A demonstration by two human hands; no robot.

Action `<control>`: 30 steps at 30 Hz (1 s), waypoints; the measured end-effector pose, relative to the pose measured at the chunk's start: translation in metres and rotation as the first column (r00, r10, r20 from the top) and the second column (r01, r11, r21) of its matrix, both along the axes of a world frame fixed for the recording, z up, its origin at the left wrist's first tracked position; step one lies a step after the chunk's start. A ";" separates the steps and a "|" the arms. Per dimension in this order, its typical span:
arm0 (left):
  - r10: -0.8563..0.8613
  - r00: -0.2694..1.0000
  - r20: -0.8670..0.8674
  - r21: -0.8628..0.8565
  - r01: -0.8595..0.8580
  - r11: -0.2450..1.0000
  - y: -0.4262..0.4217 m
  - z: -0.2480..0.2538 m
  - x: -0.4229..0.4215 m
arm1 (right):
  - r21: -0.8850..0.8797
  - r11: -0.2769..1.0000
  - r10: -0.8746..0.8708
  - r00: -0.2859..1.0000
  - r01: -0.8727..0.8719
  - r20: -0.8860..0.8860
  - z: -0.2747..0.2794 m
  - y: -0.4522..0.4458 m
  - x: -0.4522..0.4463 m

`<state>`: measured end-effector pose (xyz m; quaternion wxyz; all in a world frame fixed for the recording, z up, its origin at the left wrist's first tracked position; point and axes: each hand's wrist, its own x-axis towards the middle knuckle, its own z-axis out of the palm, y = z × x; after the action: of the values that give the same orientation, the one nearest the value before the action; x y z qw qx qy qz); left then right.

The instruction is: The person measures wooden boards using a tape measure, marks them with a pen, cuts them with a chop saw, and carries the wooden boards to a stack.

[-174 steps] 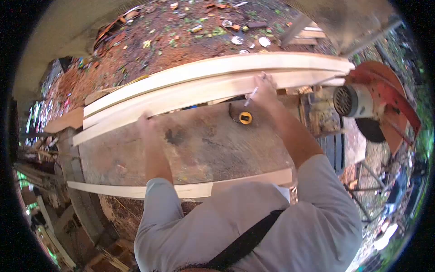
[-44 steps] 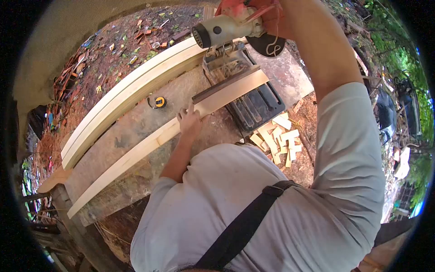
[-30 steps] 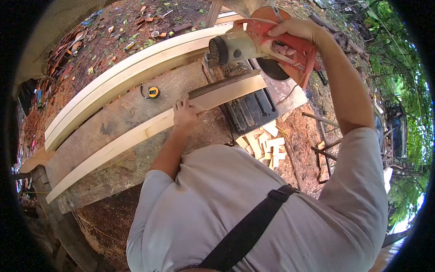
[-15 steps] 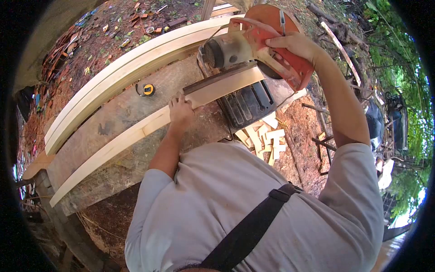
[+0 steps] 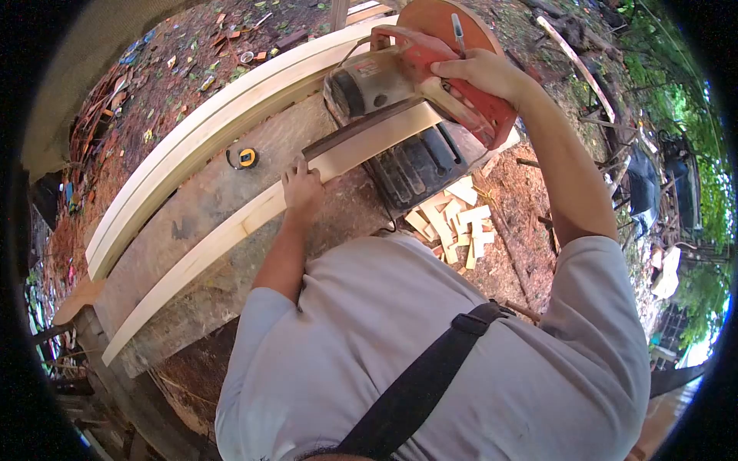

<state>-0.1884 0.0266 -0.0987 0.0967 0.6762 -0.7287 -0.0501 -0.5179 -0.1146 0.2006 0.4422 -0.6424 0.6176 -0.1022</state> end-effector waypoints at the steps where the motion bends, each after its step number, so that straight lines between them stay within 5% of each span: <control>1: 0.005 1.000 0.002 0.003 -0.005 1.000 0.001 0.000 0.000 | 0.029 0.999 0.018 1.000 -0.018 -0.022 0.000 0.000 0.000; 26: 0.000 0.999 -0.035 -0.072 -0.002 0.997 0.000 -0.005 0.002 | -0.068 0.994 -0.071 0.982 0.084 0.178 -0.045 0.043 -0.016; 29: -0.024 1.000 0.003 -0.028 0.024 0.999 -0.002 -0.019 0.009 | -0.019 1.000 -0.020 0.988 0.023 0.156 -0.036 0.025 -0.015; 30: -0.051 0.998 0.035 -0.004 0.051 0.999 -0.007 -0.023 0.013 | -0.025 0.995 0.092 0.996 -0.092 -0.008 -0.019 0.012 -0.009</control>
<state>-0.1753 0.0192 -0.1220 0.0840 0.6578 -0.7475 -0.0390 -0.5272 -0.1030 0.1816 0.4361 -0.6762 0.5873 -0.0875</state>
